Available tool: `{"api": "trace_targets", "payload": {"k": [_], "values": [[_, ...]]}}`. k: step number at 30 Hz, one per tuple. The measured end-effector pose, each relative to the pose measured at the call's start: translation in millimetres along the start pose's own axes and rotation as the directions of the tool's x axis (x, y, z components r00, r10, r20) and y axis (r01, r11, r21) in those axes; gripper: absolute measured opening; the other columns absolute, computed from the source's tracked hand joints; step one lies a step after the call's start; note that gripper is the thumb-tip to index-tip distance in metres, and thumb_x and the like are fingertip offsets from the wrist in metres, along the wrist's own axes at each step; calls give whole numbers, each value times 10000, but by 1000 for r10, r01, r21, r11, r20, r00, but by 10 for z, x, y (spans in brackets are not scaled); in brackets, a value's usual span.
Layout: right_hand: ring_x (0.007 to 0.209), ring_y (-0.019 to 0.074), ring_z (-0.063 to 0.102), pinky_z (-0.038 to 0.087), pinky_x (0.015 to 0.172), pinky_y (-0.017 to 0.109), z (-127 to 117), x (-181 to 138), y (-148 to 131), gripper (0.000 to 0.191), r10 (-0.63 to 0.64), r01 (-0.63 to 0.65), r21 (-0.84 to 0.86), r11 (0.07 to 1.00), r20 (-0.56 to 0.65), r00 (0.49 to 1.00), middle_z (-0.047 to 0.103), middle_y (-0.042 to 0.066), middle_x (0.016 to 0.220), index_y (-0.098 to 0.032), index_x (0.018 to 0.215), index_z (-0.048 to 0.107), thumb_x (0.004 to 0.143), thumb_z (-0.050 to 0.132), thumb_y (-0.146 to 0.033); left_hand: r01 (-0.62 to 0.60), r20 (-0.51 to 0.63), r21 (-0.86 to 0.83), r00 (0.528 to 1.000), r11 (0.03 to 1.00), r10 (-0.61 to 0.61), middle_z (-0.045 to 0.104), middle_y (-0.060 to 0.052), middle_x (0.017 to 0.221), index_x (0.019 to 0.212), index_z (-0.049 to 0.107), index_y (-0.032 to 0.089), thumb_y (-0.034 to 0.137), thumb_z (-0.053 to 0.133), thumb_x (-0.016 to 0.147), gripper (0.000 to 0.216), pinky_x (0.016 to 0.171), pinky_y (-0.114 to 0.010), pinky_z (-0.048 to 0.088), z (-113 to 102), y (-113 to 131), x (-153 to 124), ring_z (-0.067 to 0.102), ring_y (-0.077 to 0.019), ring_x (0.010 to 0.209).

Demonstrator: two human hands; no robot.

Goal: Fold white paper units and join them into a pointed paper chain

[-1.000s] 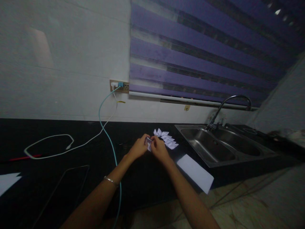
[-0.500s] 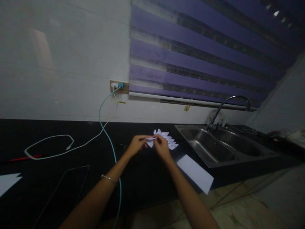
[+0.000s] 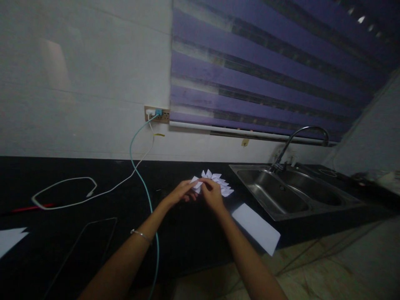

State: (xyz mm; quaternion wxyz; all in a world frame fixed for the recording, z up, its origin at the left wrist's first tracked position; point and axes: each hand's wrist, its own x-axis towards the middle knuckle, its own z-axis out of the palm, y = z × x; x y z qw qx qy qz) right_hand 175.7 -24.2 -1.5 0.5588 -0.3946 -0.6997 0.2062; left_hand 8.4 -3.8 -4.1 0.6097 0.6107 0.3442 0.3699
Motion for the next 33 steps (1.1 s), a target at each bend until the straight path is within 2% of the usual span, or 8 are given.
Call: {"api": "trace_targets", "payload": {"k": [5,8,12,16,20,26,31,33], "values": [[626,157,565,463,601,283,0,16,25,267,135,-138,161,977,30,990,620,14,788,-242,1053,628,854,455,-287,-124,3,101,992,987,125,637,-52,675,950,580,107,535,572,788,459,385,-154,326,-25,-7,-2,596,-112,510],[604,147,546,443,547,259,12,30,56,245,174,-178,198,964,33,984,599,10,761,-226,1002,627,856,477,-352,-168,6,174,986,970,169,632,-41,638,916,600,105,506,591,787,422,396,-166,334,-26,-32,16,565,-102,474],[667,162,562,439,576,258,19,39,115,194,148,-154,127,980,55,987,619,27,757,-184,826,650,790,588,-365,-241,17,256,969,936,245,611,-28,575,809,635,105,474,587,803,372,462,-193,385,1,-19,1,555,-107,487],[683,166,581,443,615,261,19,47,166,184,144,-151,103,983,73,987,633,31,733,-164,799,650,775,611,-342,-232,25,288,972,929,235,602,-23,559,758,634,102,478,587,800,381,495,-207,408,11,19,-40,558,-115,498],[700,160,584,445,640,255,23,59,167,183,113,-121,115,986,69,991,633,28,746,-158,802,646,772,613,-335,-183,46,268,983,946,177,628,-30,624,878,633,108,518,520,830,428,501,-217,421,12,37,-61,570,-119,503],[701,153,579,448,642,247,18,62,126,184,117,-128,167,978,79,990,622,21,739,-165,782,639,767,624,-349,-239,-2,390,966,889,260,609,-20,610,920,628,112,513,442,873,445,533,-235,428,46,29,-70,571,-128,517],[617,136,565,444,547,233,-8,83,124,220,267,-270,318,909,55,962,618,17,719,-165,798,635,728,665,-371,-276,68,166,961,947,268,635,-28,763,1043,585,135,411,567,826,351,609,-248,457,20,17,-85,585,-125,607],[558,123,546,431,487,225,-10,89,134,254,345,-339,409,847,62,937,612,11,701,-166,812,631,713,676,-396,-274,104,45,958,961,269,637,-29,850,1145,518,166,343,636,776,426,610,-246,464,4,8,-84,590,-121,623]]}}
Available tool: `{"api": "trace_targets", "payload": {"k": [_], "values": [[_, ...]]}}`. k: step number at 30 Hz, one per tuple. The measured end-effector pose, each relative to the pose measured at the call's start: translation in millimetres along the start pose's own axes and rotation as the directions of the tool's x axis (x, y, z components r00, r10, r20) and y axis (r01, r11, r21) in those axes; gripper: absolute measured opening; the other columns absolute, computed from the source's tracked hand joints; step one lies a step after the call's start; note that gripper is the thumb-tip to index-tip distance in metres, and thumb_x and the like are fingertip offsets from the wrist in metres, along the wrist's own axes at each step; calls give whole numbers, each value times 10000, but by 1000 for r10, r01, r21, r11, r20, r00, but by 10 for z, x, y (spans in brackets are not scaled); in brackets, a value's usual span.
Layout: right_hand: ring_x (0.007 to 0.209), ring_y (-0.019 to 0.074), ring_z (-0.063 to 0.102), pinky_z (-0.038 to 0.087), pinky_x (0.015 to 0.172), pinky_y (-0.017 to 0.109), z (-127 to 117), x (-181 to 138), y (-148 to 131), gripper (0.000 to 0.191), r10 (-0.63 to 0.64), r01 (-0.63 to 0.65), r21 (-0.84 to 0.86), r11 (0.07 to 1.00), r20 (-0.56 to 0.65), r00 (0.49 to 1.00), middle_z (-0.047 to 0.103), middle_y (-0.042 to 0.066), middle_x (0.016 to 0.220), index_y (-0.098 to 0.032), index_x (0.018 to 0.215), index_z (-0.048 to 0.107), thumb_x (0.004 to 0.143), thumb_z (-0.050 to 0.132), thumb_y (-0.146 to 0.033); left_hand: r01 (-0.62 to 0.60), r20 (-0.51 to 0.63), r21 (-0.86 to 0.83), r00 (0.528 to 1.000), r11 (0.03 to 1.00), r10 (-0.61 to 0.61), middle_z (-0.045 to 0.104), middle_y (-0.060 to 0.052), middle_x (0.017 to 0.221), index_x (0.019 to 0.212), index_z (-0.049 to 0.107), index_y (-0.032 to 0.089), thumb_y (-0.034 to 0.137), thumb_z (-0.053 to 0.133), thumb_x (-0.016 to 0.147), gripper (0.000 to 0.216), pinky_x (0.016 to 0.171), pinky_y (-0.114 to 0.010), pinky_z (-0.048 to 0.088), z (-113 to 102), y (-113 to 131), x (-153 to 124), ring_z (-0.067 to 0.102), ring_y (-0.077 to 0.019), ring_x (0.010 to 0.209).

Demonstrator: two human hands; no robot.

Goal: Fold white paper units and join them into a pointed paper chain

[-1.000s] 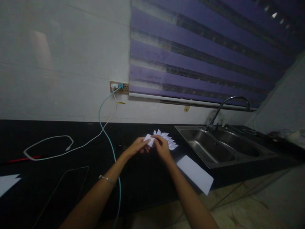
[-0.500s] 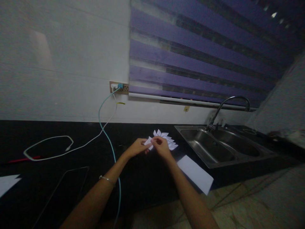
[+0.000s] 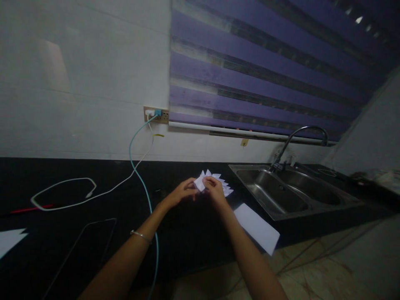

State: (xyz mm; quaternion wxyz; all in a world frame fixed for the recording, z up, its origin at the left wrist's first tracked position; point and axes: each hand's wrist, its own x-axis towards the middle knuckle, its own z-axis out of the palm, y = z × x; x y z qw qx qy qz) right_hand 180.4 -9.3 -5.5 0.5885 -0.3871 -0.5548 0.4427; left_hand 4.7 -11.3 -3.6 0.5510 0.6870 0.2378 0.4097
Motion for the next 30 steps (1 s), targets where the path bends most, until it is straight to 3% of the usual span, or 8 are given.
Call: {"api": "trace_targets", "payload": {"k": [3,6,9,15,18,25,30], "values": [[551,123,555,442,462,222,8,4,30,280,60,-61,77,995,15,998,622,14,718,-166,831,634,687,700,-397,-22,-8,-69,1000,997,21,632,-40,941,1242,416,202,271,668,740,566,611,-245,476,-3,-9,4,602,-125,655],[519,112,548,447,451,220,28,5,76,271,71,-75,62,995,64,995,622,9,703,-165,817,634,678,711,-385,-71,-95,-2,993,997,70,627,-49,960,1281,384,206,263,621,774,563,601,-238,481,19,-14,20,613,-140,704],[486,100,537,435,435,214,41,8,113,255,50,-52,21,998,99,994,610,0,683,-168,816,630,702,693,-387,-80,-186,157,976,984,109,638,-57,965,1247,461,184,245,574,793,472,609,-237,486,41,-26,48,621,-148,726],[489,100,547,443,471,219,61,1,123,252,-13,13,-1,1000,126,992,607,-1,663,-165,839,625,724,685,-381,-113,-304,452,913,885,273,647,-71,1091,1123,612,170,235,570,785,346,833,-299,477,45,-41,75,616,-192,954],[479,98,542,437,475,221,76,-14,106,249,-12,13,-6,1000,133,991,616,2,665,-167,848,626,728,685,-376,-85,-325,519,900,851,289,666,-64,1050,1111,623,173,242,600,763,356,806,-297,487,44,-42,63,629,-191,917],[489,104,544,424,493,223,95,-24,88,229,-28,29,-12,1000,114,993,593,-15,612,-164,842,620,726,688,-350,-48,-381,494,885,868,266,693,-73,982,1108,640,157,194,597,734,379,660,-252,506,60,-25,44,649,-179,785],[483,107,536,408,483,221,101,-14,81,244,-15,17,-25,1000,85,996,582,-20,584,-158,847,607,720,687,-350,-69,-434,364,870,929,234,697,-91,971,1110,646,137,206,570,752,373,625,-238,502,42,-44,75,649,-173,755]]}}
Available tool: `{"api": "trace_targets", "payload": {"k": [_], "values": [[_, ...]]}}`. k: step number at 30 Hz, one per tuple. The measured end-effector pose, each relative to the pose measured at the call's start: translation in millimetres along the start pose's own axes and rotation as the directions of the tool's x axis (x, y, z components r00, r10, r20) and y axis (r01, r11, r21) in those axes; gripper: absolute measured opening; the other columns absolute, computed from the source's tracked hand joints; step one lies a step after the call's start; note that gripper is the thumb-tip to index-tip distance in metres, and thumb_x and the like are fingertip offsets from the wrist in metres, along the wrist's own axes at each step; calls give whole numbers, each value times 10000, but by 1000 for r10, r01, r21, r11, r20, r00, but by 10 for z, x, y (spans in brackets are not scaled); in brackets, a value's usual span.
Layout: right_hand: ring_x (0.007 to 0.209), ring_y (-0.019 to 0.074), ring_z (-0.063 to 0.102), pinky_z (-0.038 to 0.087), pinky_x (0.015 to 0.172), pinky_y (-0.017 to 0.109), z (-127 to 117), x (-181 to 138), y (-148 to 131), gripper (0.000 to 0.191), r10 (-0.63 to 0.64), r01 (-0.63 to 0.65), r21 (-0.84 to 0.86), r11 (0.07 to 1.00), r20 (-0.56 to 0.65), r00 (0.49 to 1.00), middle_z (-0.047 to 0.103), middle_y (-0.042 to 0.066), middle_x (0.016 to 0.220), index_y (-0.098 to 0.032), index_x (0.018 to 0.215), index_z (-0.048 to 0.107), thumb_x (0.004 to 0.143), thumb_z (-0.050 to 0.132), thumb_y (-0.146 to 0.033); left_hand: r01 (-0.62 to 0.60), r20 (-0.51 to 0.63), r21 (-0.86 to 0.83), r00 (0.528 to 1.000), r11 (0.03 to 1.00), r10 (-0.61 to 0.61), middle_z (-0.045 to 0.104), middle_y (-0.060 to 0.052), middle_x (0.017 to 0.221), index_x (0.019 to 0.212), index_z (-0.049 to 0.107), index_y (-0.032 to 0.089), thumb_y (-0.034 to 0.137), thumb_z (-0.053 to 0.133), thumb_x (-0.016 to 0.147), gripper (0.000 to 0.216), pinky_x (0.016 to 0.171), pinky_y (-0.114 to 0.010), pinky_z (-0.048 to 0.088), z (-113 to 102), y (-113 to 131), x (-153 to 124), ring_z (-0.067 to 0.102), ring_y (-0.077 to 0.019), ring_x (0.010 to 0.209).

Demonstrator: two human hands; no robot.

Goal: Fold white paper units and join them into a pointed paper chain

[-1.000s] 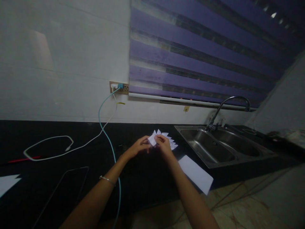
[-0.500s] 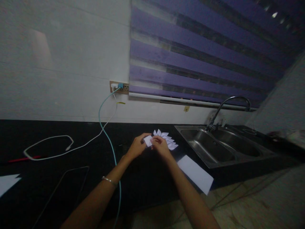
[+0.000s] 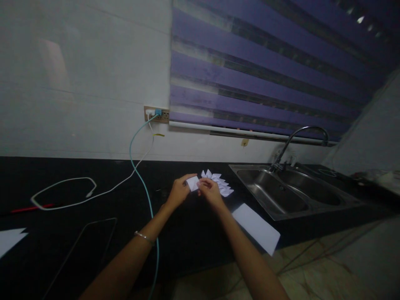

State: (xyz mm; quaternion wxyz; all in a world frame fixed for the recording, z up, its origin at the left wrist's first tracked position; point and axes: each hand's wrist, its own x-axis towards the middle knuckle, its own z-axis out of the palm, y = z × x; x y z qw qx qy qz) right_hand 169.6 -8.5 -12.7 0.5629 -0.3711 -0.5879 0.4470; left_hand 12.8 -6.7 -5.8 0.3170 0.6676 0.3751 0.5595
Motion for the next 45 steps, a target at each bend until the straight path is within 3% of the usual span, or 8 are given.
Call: {"api": "trace_targets", "payload": {"k": [4,10,14,22,26,31,40,45], "values": [[478,105,523,399,487,219,-14,-22,-34,235,-15,15,5,1000,32,999,558,-35,550,-169,821,596,714,691,-356,33,54,-72,998,997,-29,686,-95,1002,1160,616,131,202,579,738,430,620,-244,492,-15,-47,23,635,-165,734],[473,107,509,388,481,220,-18,-36,-85,246,-15,16,-31,999,60,998,542,-38,528,-170,807,594,706,689,-373,11,125,-15,992,1000,-9,698,-76,857,1028,692,125,236,546,762,323,661,-280,482,-24,-51,24,611,-177,693],[476,100,501,378,474,212,-23,-23,-71,222,-21,22,-26,999,37,999,538,-36,535,-164,784,604,699,694,-349,28,146,-104,989,994,-12,695,-73,890,992,702,124,215,539,727,324,675,-280,469,-49,-51,58,605,-183,732],[482,95,500,386,464,214,-60,-8,-29,196,-39,39,-4,999,-20,999,565,-23,605,-165,800,621,690,689,-312,260,348,-247,923,934,-165,650,-57,764,1069,653,129,401,553,754,428,480,-209,366,-213,-54,42,552,-138,602],[513,108,517,415,489,227,-62,-15,-48,219,-50,49,-32,998,-35,998,589,-7,640,-166,802,642,665,709,-324,201,339,-113,928,973,-152,614,-27,710,919,658,143,531,494,810,435,541,-221,401,-154,43,15,553,-149,653],[611,142,568,452,556,247,-68,-23,-48,203,-83,82,-99,992,-1,997,627,23,702,-175,798,671,678,701,-336,81,346,-30,936,996,-66,600,-14,689,838,647,125,513,494,836,417,562,-232,405,-127,104,-11,528,-135,605],[636,156,583,459,601,265,-103,-24,-32,152,-96,100,-158,982,36,995,637,22,697,-173,773,680,685,686,-297,144,435,-92,896,985,-90,574,-10,691,811,609,126,495,450,863,405,527,-223,403,-137,43,-5,505,-119,565],[631,144,568,446,597,251,-91,-42,-59,129,-80,100,-166,981,123,989,628,14,695,-171,769,673,697,668,-278,4,320,77,947,997,-29,530,6,658,679,548,140,432,463,858,353,554,-214,370,-116,24,3,478,-121,617]]}}
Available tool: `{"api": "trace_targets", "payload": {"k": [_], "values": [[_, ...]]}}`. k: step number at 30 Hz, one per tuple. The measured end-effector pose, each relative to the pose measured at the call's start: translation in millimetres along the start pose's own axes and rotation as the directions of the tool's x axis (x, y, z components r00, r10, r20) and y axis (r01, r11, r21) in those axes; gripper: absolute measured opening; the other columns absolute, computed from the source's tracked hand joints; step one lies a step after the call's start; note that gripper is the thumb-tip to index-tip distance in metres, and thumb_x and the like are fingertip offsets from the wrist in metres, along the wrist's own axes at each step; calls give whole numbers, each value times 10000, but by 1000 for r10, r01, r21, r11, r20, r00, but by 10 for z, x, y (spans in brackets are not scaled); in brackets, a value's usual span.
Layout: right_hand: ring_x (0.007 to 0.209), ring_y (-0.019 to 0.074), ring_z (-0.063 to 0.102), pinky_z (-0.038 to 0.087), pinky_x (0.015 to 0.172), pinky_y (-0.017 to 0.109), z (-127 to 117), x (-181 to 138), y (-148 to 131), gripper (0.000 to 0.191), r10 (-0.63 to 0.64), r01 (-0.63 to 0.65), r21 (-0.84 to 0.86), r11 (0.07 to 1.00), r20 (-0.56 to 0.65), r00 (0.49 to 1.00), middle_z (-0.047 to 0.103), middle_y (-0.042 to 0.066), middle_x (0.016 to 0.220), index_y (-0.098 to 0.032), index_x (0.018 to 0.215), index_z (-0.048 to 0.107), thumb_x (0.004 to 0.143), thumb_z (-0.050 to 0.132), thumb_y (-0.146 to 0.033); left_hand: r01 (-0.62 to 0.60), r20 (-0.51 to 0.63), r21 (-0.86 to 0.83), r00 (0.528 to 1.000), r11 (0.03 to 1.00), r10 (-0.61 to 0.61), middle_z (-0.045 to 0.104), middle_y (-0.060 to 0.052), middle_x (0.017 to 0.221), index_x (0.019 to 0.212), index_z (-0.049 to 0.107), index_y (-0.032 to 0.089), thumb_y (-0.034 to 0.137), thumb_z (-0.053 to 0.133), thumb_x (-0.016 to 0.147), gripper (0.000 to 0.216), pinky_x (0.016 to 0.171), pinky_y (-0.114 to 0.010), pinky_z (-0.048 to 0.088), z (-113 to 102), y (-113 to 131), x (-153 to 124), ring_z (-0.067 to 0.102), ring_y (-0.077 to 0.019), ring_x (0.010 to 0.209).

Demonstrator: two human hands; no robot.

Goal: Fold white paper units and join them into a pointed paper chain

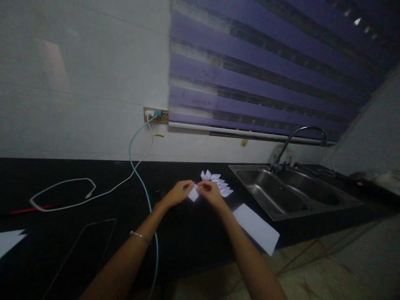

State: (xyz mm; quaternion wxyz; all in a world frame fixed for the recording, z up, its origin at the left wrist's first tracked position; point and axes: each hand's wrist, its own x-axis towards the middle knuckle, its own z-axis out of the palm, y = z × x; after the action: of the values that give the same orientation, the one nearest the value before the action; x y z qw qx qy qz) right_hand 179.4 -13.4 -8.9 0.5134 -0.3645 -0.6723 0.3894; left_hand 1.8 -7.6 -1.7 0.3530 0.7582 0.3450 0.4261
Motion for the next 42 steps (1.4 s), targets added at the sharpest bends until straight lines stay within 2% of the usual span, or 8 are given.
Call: {"api": "trace_targets", "payload": {"k": [2,9,15,21,27,33,39,42], "values": [[633,144,569,446,600,250,7,1,-11,128,2,-2,7,1000,-4,1000,628,10,693,-172,760,671,689,672,-279,-6,-13,33,1000,999,7,524,6,641,666,547,139,421,464,855,349,549,-216,356,0,2,6,474,-123,610],[613,130,557,426,563,228,20,-14,-72,155,52,-52,63,997,14,999,632,9,700,-172,768,674,680,697,-297,-32,-28,-15,999,999,31,513,12,613,634,553,129,410,496,839,352,543,-212,340,-12,-25,23,466,-114,591],[515,101,502,362,487,207,30,-59,-53,276,124,-128,22,992,119,985,607,3,626,-141,797,687,740,662,-410,-34,-87,27,996,999,37,515,8,631,675,551,135,452,452,865,382,527,-209,367,-23,-31,27,470,-113,580],[497,96,473,349,482,206,-18,-47,-41,297,84,-83,-17,996,90,992,591,0,596,-130,774,688,759,648,-424,36,15,-63,999,997,-35,546,20,657,891,574,154,508,446,864,377,448,-192,365,1,33,-43,475,-94,490],[491,97,474,344,460,199,-11,-49,-85,327,110,-110,-2,994,79,991,571,-4,574,-126,776,679,743,655,-451,91,161,-41,983,995,-84,438,37,448,701,573,121,561,359,880,522,407,-185,298,3,-18,-69,387,-79,387],[513,111,525,387,497,220,21,-43,-14,355,165,-168,17,986,119,979,615,25,609,-111,771,679,718,681,-462,83,135,-47,988,995,-76,440,25,516,677,546,114,594,337,870,558,430,-186,276,1,0,-44,372,-76,444],[509,106,510,370,513,223,-26,-48,56,327,141,-139,-22,990,139,980,613,25,589,-109,695,680,721,687,-435,132,157,-94,981,987,-116,445,29,526,747,566,119,577,337,878,528,426,-195,285,-7,-17,-54,374,-84,438],[513,102,502,354,509,218,-35,-68,48,314,124,-125,-7,992,187,975,608,20,591,-109,682,676,720,693,-420,81,76,-80,994,993,-75,528,3,591,752,574,124,555,355,882,501,477,-208,342,-12,-14,-42,448,-104,499]]}}
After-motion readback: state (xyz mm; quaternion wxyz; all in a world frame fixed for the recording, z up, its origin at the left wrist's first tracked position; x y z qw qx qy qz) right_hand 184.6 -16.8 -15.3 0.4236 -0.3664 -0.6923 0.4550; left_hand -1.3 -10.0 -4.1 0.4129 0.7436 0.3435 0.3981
